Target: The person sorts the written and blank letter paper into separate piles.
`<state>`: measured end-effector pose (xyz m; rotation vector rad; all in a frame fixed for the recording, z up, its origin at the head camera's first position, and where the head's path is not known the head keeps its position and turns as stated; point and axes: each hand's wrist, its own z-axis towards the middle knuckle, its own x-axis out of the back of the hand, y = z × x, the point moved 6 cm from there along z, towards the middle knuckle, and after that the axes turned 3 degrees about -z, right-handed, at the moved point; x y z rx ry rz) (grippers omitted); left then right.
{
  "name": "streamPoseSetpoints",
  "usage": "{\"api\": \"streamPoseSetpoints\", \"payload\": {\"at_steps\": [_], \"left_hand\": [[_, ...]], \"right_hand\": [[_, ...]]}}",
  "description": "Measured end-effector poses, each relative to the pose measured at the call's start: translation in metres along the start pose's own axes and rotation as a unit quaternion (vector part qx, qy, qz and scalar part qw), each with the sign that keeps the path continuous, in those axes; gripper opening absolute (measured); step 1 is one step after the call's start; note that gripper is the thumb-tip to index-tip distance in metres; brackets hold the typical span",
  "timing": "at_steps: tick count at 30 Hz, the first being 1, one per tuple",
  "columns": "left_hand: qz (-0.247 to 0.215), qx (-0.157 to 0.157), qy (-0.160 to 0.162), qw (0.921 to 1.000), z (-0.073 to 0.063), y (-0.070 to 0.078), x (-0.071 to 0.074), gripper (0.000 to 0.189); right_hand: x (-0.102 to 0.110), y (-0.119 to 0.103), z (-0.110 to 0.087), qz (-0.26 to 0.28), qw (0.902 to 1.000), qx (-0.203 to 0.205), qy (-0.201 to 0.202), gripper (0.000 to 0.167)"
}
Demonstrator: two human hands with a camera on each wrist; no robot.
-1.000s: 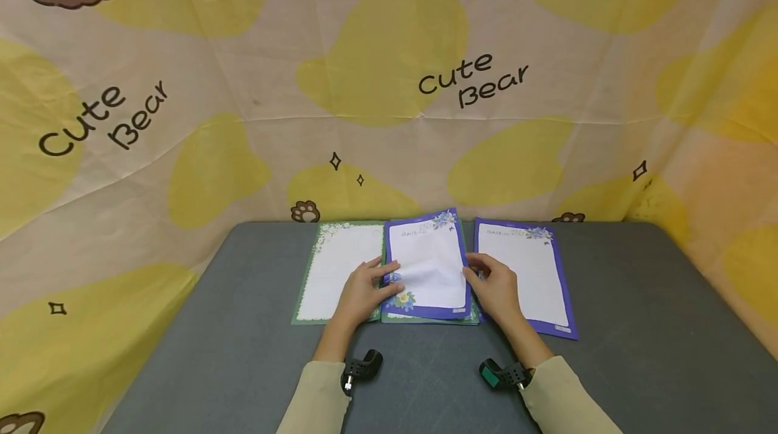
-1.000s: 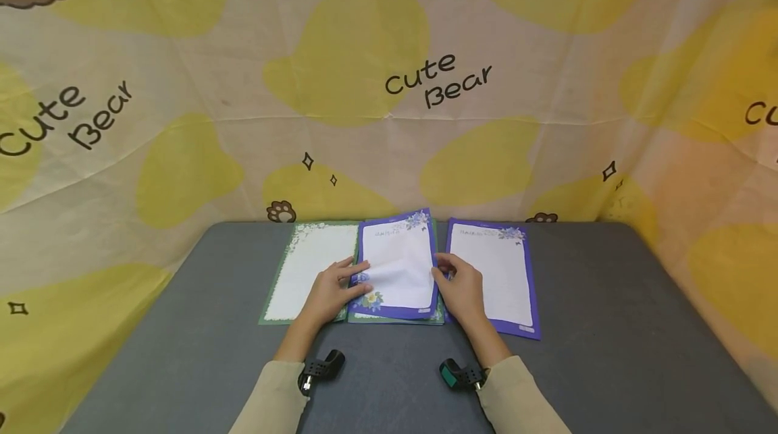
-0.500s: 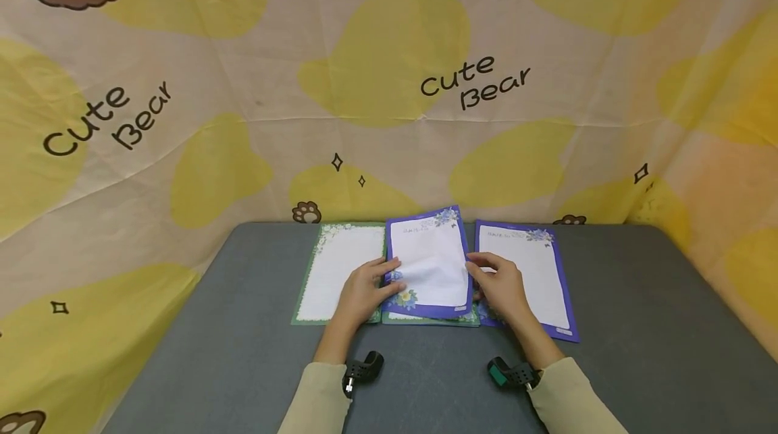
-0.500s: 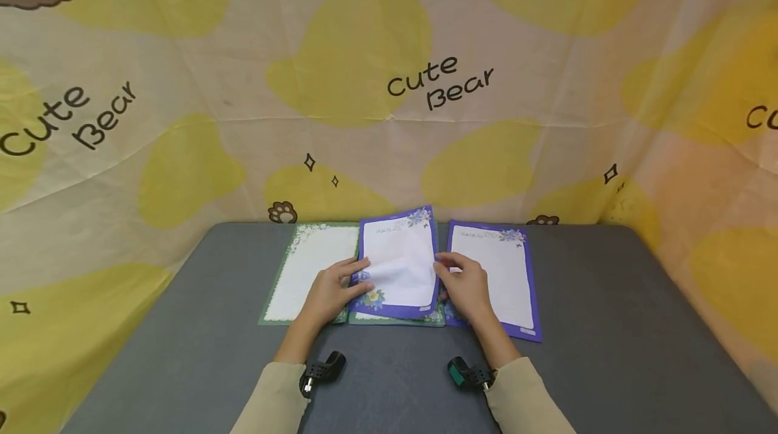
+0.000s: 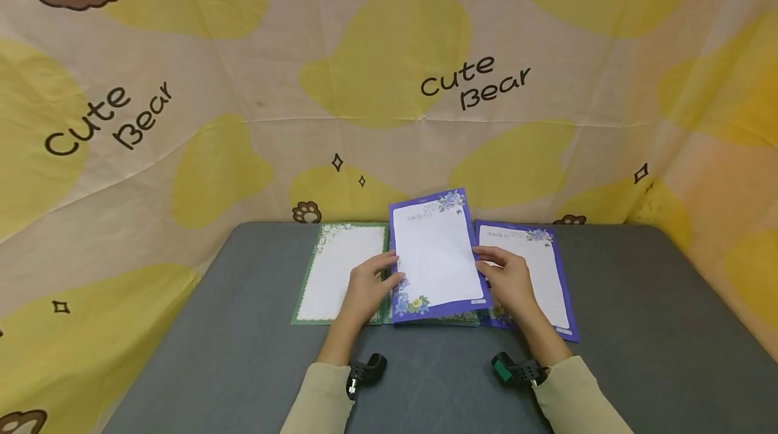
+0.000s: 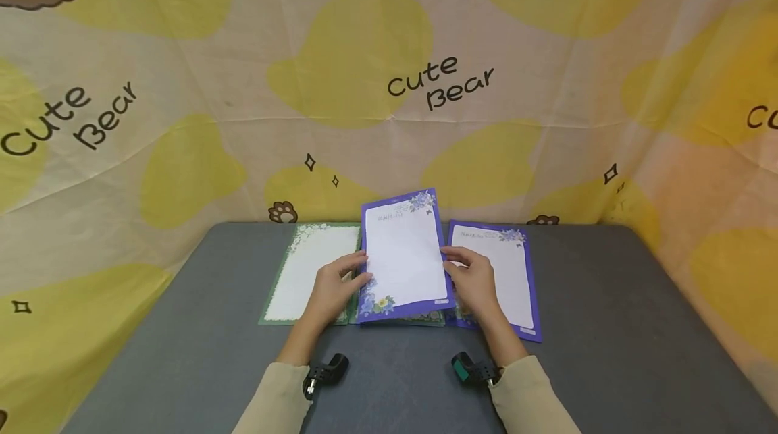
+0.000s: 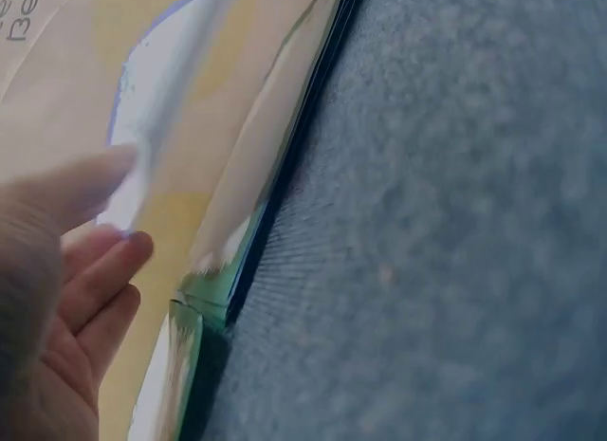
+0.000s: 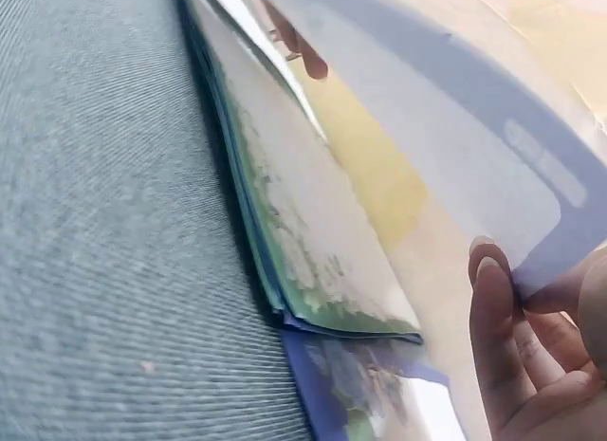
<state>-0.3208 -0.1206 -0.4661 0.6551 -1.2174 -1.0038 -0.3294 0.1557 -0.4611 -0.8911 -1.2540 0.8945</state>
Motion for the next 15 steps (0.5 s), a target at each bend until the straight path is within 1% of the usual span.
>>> {"api": "streamPoseSetpoints", "payload": {"at_steps": [1,2,4,5,6,8,11,15], "left_hand": [[-0.028,0.009,0.018,0.9994,0.0,-0.001,0.002,0.037],[-0.054,0.026,0.036,0.9976,0.0,-0.003,0.003,0.034],[-0.097,0.055,0.07,0.9914,0.001,-0.006,0.006,0.03],[-0.111,0.068,0.083,0.988,0.001,-0.007,0.007,0.029],[-0.126,0.083,0.093,0.9842,0.001,-0.008,0.007,0.028],[-0.143,0.104,0.104,0.9787,0.002,-0.008,0.008,0.028],[-0.153,0.102,0.104,0.9775,0.003,-0.004,0.009,0.027],[-0.144,0.089,0.094,0.981,0.001,0.006,0.01,0.026]], "right_hand": [[0.0,0.0,0.0,0.003,1.0,-0.003,0.0,0.03],[0.001,0.0,0.0,0.007,1.0,-0.004,-0.002,0.031],[0.001,-0.001,0.001,0.015,0.9998,-0.006,-0.007,0.031],[0.002,-0.002,0.001,0.016,0.9998,-0.007,-0.008,0.031],[0.002,-0.002,0.001,0.016,0.9998,-0.008,-0.009,0.031],[0.003,-0.004,0.001,0.019,0.9997,-0.006,-0.012,0.032],[0.006,-0.008,0.0,0.019,0.9995,0.003,-0.024,0.032],[0.013,-0.016,-0.002,0.005,0.9982,0.034,-0.048,0.036]]}}
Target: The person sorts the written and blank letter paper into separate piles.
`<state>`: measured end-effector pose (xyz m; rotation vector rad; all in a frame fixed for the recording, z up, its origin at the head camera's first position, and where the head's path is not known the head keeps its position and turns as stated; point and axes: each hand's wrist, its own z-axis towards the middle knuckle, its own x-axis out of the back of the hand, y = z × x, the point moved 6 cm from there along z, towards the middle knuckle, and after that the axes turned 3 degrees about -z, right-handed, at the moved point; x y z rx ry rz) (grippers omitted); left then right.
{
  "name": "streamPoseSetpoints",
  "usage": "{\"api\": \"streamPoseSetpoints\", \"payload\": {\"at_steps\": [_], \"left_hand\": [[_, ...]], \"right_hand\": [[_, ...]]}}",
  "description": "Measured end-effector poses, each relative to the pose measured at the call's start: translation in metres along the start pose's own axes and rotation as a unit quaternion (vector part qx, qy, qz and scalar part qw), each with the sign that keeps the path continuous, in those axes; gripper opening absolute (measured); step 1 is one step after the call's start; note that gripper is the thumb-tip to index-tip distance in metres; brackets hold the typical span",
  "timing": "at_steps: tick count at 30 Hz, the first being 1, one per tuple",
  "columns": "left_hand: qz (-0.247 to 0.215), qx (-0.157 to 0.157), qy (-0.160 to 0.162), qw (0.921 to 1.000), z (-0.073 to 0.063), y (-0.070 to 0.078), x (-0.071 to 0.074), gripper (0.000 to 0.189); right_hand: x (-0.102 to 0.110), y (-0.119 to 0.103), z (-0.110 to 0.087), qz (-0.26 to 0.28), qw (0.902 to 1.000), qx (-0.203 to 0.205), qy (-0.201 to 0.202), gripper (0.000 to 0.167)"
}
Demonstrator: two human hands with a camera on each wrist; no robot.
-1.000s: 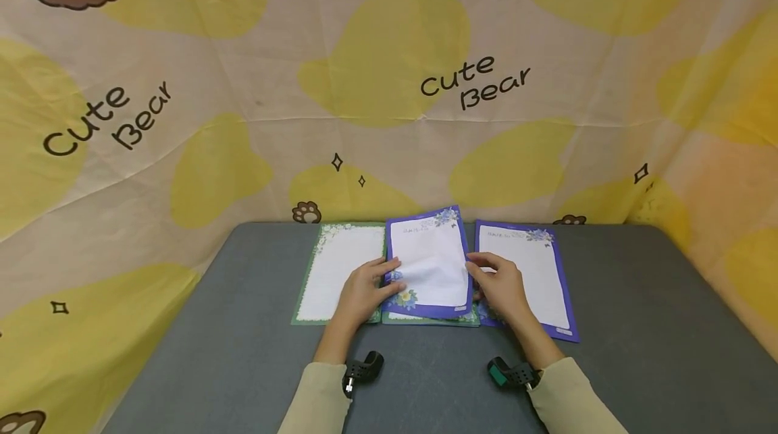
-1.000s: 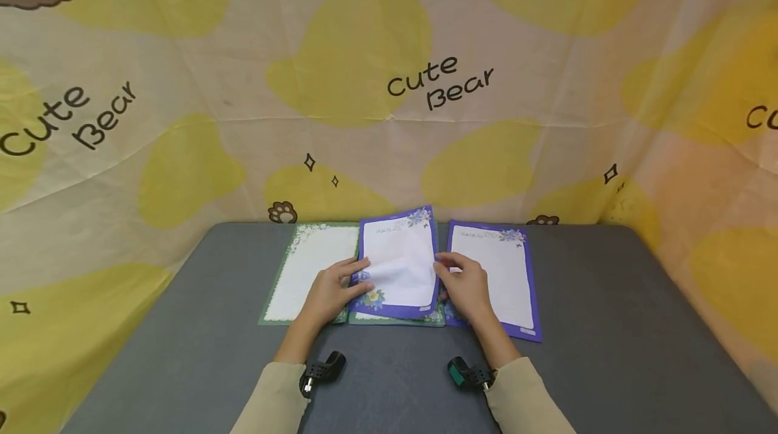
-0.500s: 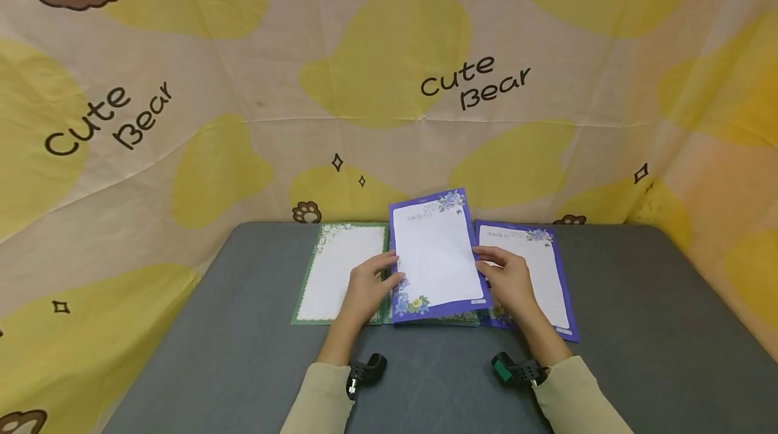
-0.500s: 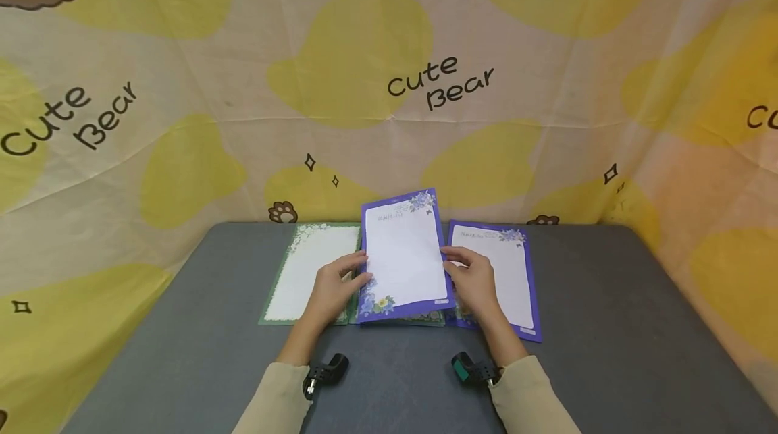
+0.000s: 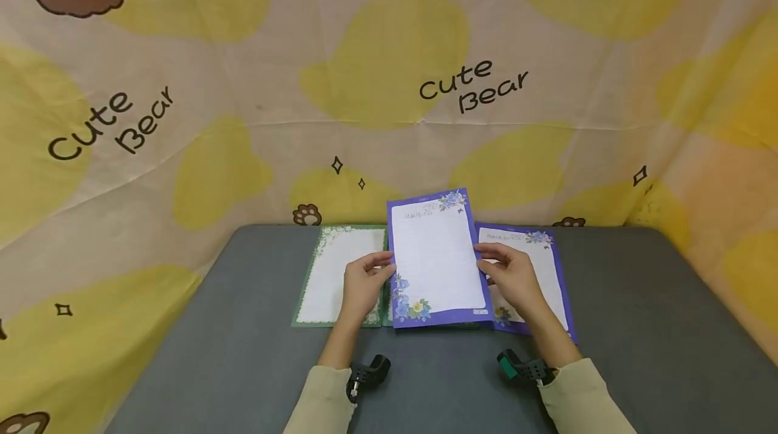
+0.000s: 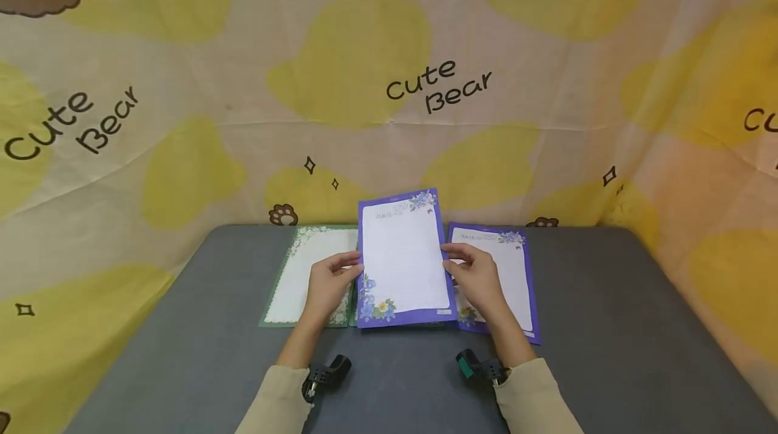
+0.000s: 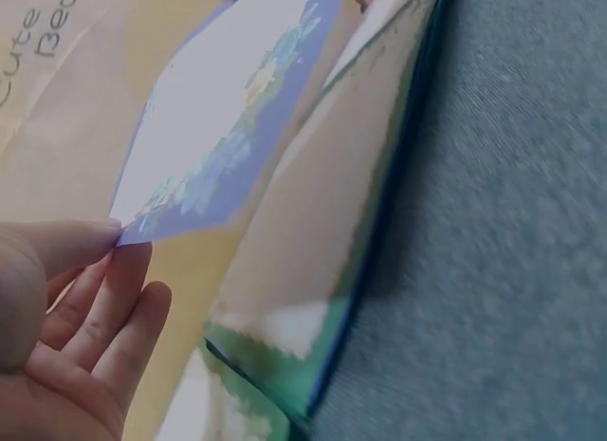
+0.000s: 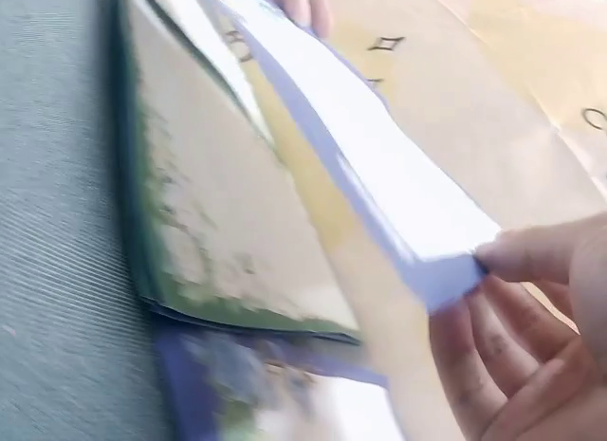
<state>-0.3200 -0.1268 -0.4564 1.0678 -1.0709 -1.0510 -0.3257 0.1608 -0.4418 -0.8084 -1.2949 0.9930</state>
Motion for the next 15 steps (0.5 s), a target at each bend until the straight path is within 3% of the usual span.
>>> {"api": "streamPoseSetpoints", "payload": {"at_steps": [7,15], "left_hand": [[0.019,-0.019,-0.011,0.9996,0.0,0.015,-0.012,0.023],[0.059,-0.042,-0.06,0.9955,0.009,0.043,-0.048,0.023]], "right_hand": [[0.023,-0.011,-0.002,-0.066,0.9973,0.022,-0.024,0.041],[0.062,-0.027,-0.007,-0.135,0.9902,0.03,0.02,0.037]]}}
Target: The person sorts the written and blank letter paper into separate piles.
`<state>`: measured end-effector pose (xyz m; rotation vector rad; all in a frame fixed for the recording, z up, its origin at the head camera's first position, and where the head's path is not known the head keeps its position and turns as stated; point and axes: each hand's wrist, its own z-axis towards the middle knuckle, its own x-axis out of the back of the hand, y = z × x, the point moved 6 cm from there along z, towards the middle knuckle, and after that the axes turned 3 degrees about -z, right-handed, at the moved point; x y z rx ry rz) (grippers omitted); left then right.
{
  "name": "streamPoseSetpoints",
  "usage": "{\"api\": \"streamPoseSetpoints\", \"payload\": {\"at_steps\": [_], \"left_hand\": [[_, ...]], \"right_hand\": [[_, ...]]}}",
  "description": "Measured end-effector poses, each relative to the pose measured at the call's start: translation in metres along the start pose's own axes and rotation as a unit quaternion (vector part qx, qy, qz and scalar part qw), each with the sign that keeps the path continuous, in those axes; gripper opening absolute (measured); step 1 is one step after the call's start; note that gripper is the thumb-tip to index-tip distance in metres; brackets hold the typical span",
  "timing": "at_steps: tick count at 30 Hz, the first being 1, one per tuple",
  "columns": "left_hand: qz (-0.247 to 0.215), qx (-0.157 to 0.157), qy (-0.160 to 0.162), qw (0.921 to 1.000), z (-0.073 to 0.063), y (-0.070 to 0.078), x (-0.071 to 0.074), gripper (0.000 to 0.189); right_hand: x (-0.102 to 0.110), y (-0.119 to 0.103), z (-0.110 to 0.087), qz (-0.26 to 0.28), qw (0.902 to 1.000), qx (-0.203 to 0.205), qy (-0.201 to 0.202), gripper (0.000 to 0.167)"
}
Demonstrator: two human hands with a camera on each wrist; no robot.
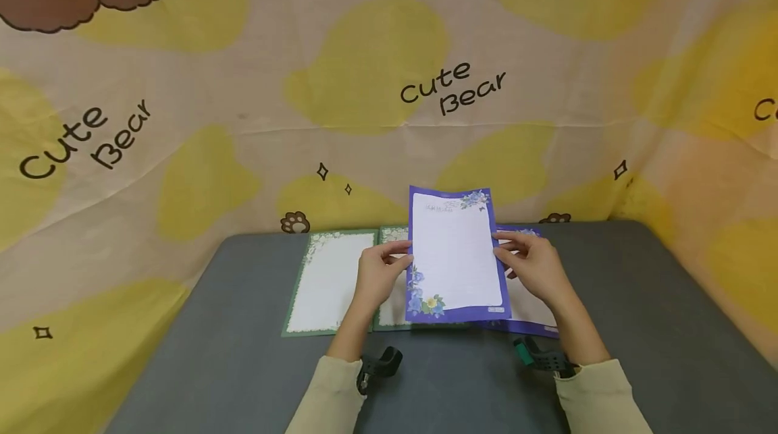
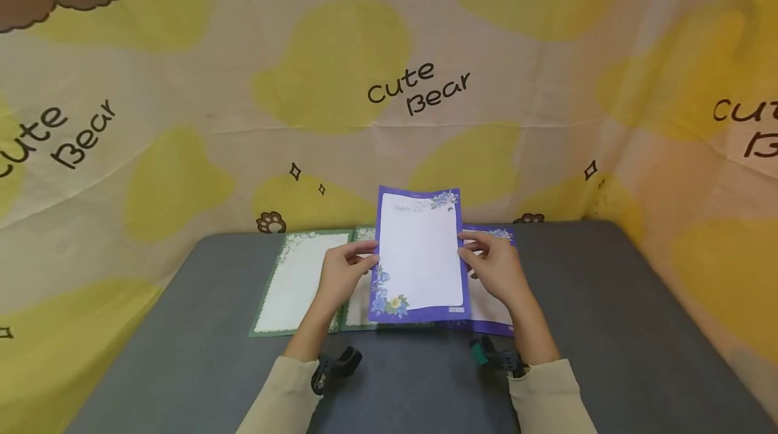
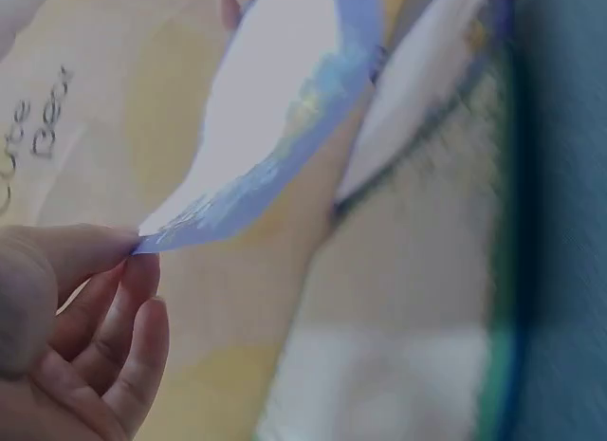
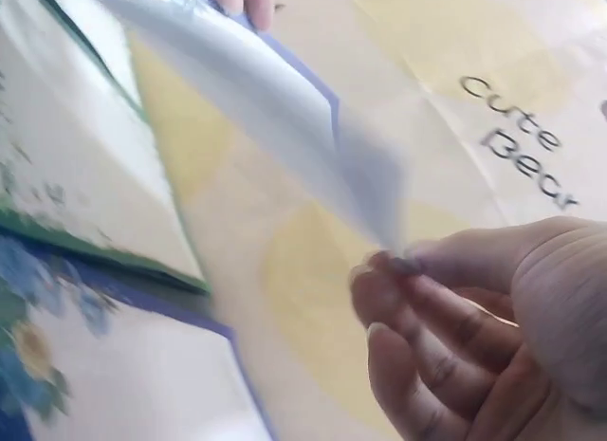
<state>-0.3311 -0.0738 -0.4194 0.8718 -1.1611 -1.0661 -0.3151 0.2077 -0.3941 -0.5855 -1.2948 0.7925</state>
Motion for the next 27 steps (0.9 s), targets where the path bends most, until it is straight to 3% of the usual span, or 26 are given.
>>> {"api": "streamPoseSetpoints", "payload": {"at_steps": [5,9,12,19,27], "left_hand": [[0.033,-0.011,-0.013,0.9993,0.003,0.025,-0.02,0.024],[0.058,-0.028,-0.038,0.9972,-0.003,0.05,-0.041,0.026],[0.065,-0.045,-0.053,0.9954,-0.008,0.06,-0.056,0.026],[0.081,-0.046,-0.049,0.9945,-0.009,0.052,-0.074,0.026],[0.073,-0.04,-0.051,0.9952,-0.006,0.032,-0.084,0.028]], "right_hand": [[0.021,-0.003,-0.004,-0.044,0.999,-0.001,0.0,0.039],[0.036,-0.001,-0.009,-0.062,0.9979,-0.016,-0.005,0.039],[0.045,0.002,-0.013,-0.07,0.9972,-0.024,-0.004,0.039],[0.054,0.008,-0.014,-0.091,0.9957,-0.006,-0.018,0.036],[0.055,0.028,-0.014,-0.094,0.9946,-0.04,-0.017,0.037]]}}
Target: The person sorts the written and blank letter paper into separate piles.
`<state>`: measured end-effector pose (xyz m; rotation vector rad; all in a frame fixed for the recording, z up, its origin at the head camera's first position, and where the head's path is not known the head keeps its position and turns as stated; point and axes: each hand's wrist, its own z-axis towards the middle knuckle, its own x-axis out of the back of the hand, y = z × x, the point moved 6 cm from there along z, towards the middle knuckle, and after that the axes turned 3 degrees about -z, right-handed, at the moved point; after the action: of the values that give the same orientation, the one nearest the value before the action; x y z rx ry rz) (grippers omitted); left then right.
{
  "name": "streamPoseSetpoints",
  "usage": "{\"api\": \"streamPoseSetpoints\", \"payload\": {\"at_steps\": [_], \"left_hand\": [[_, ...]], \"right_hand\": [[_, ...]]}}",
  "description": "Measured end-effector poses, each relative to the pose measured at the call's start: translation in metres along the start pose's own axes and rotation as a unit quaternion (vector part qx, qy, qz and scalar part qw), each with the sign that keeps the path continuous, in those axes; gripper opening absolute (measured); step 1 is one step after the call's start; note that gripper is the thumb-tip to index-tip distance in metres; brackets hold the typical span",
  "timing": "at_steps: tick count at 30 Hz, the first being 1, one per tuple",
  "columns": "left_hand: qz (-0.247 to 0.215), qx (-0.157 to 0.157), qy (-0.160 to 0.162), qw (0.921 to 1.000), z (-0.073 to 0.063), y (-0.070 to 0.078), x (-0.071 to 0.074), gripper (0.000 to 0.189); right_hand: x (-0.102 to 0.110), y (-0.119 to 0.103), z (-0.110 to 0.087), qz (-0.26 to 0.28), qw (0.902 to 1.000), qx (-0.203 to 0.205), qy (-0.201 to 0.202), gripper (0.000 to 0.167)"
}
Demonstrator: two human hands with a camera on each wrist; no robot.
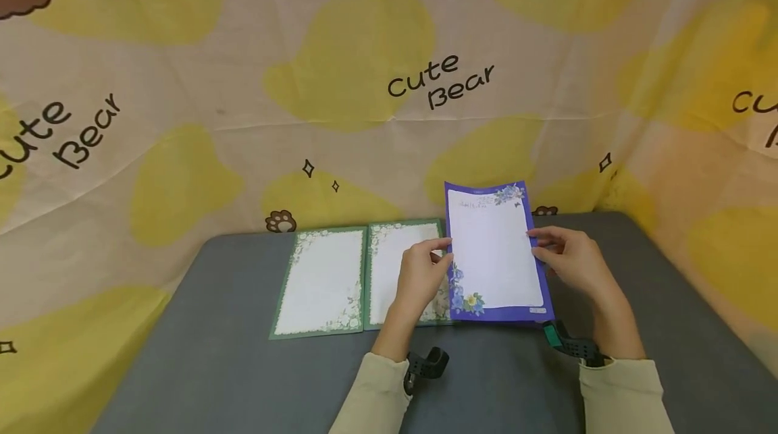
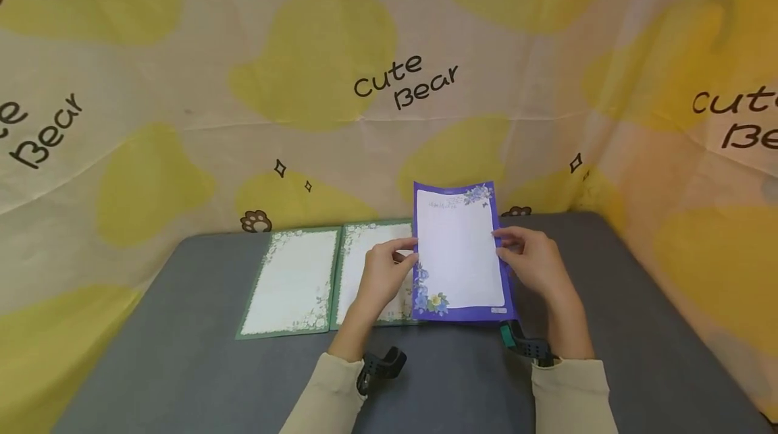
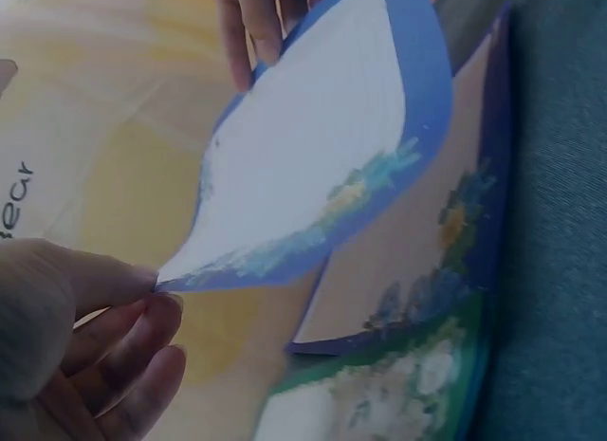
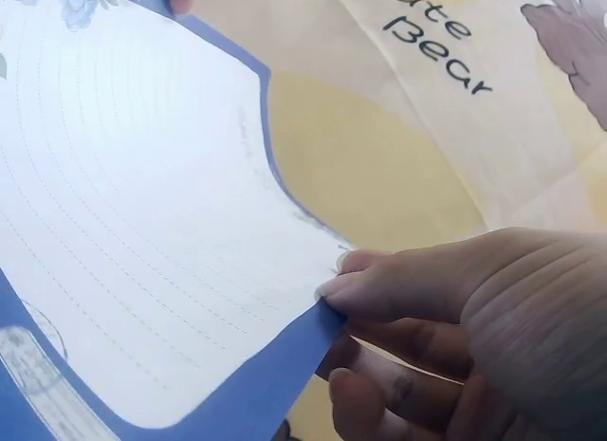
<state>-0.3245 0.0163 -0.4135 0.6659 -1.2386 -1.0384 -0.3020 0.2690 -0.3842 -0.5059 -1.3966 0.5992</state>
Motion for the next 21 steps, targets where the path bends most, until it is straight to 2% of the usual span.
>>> {"api": "streamPoseSetpoints", "payload": {"at_steps": [6,11,16,21], "left_hand": [[-0.012,-0.007,0.012,0.9998,0.0,-0.013,-0.009,0.032],[-0.024,-0.001,0.017,0.9996,0.0,-0.023,-0.017,0.035],[0.004,0.019,-0.002,0.9998,0.0,-0.036,-0.027,0.038],[0.043,0.025,-0.024,0.9985,0.0,-0.042,-0.032,0.038]], "right_hand": [[-0.001,0.016,0.004,-0.017,0.9996,-0.024,0.006,0.044],[-0.009,0.03,0.007,-0.017,0.9991,-0.039,0.003,0.044],[-0.022,0.044,0.011,-0.013,0.999,-0.042,-0.003,0.044],[-0.038,0.056,0.014,-0.008,0.999,-0.042,-0.015,0.042]]}}
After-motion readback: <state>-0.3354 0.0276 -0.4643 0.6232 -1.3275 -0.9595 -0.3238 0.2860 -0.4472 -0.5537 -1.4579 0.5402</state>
